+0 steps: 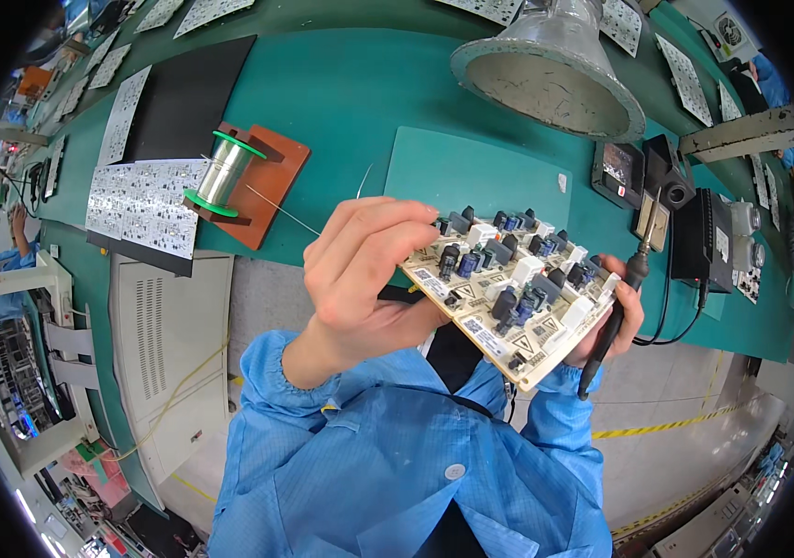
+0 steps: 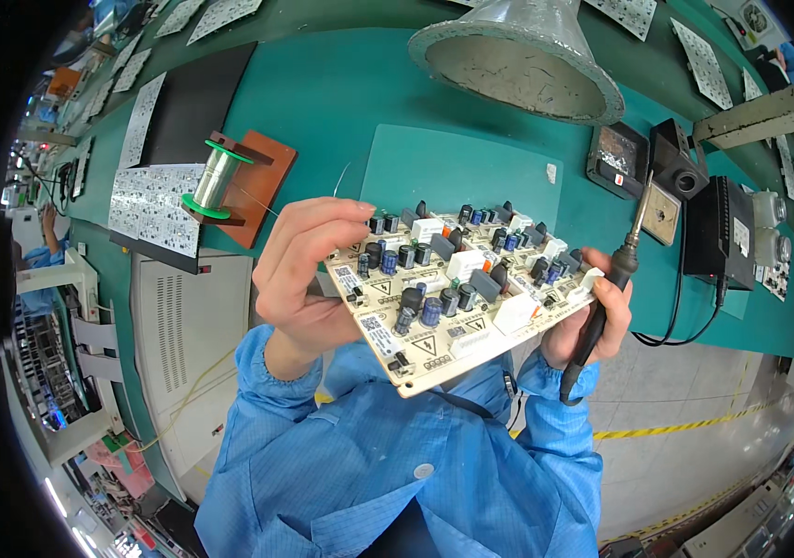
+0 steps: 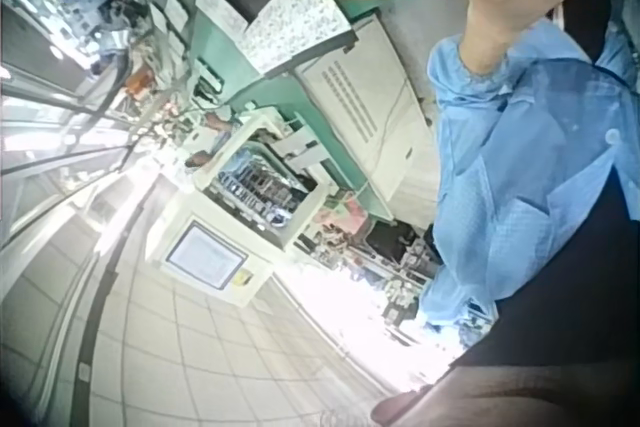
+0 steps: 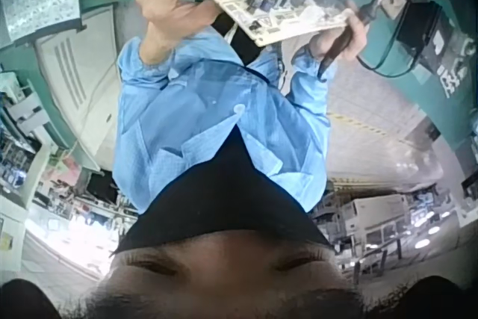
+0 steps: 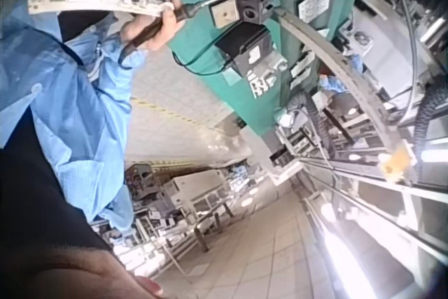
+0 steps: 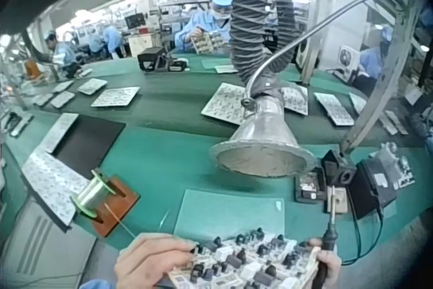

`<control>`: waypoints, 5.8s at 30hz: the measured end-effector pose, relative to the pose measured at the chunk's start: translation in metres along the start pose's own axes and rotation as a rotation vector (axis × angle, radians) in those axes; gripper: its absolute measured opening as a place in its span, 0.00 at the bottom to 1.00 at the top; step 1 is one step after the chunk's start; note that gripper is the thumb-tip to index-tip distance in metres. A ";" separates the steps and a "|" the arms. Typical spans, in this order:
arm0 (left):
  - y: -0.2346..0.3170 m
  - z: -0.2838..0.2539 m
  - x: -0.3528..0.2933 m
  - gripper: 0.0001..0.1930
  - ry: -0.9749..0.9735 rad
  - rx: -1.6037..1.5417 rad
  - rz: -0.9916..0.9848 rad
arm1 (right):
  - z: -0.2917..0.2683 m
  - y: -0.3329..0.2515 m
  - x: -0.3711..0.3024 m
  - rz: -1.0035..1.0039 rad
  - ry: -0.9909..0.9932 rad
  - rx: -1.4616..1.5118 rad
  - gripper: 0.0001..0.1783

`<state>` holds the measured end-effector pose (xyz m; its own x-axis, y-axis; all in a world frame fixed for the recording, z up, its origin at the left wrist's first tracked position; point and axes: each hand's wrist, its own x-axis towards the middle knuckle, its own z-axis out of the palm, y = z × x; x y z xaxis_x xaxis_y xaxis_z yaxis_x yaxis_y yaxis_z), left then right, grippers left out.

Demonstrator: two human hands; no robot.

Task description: Soldering components onto a printed circuit board at a manufacturing station.

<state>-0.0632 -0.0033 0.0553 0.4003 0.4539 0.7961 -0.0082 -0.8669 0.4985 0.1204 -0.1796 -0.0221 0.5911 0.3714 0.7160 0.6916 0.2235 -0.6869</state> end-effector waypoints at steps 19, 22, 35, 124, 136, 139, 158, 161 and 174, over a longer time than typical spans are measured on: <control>-0.012 -0.007 -0.007 0.17 -0.011 -0.036 -0.096 | 0.006 -0.012 0.014 -0.056 -0.063 0.003 0.17; -0.009 -0.009 -0.011 0.21 -0.006 0.045 -0.090 | 0.005 -0.013 0.015 -0.057 -0.107 0.001 0.15; -0.007 0.002 -0.029 0.28 0.095 -0.063 -0.083 | 0.012 -0.020 0.015 -0.103 -0.156 -0.046 0.18; -0.323 0.032 0.202 0.53 -0.766 0.910 -0.817 | 0.011 0.002 -0.004 0.185 -0.131 -0.059 0.22; -0.346 0.066 0.163 0.38 -0.481 1.056 -0.567 | 0.011 0.001 0.002 0.163 -0.186 -0.073 0.23; -0.323 0.089 0.183 0.31 -0.456 1.053 -0.418 | 0.011 0.002 0.002 0.166 -0.200 -0.094 0.22; -0.196 0.007 0.256 0.13 0.144 0.469 -0.078 | 0.016 -0.002 -0.004 0.149 -0.103 -0.018 0.20; -0.136 -0.034 0.246 0.09 0.220 0.362 -0.125 | 0.009 0.005 -0.009 0.114 -0.100 -0.009 0.21; -0.011 -0.082 0.021 0.05 0.249 -0.501 -0.771 | 0.058 -0.058 -0.006 -0.007 0.024 0.475 0.24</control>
<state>-0.1299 0.0324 0.0950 0.2534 0.9446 0.2085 -0.2381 -0.1480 0.9599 0.0528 -0.1428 0.0064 0.6004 0.3485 0.7198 0.4323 0.6158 -0.6587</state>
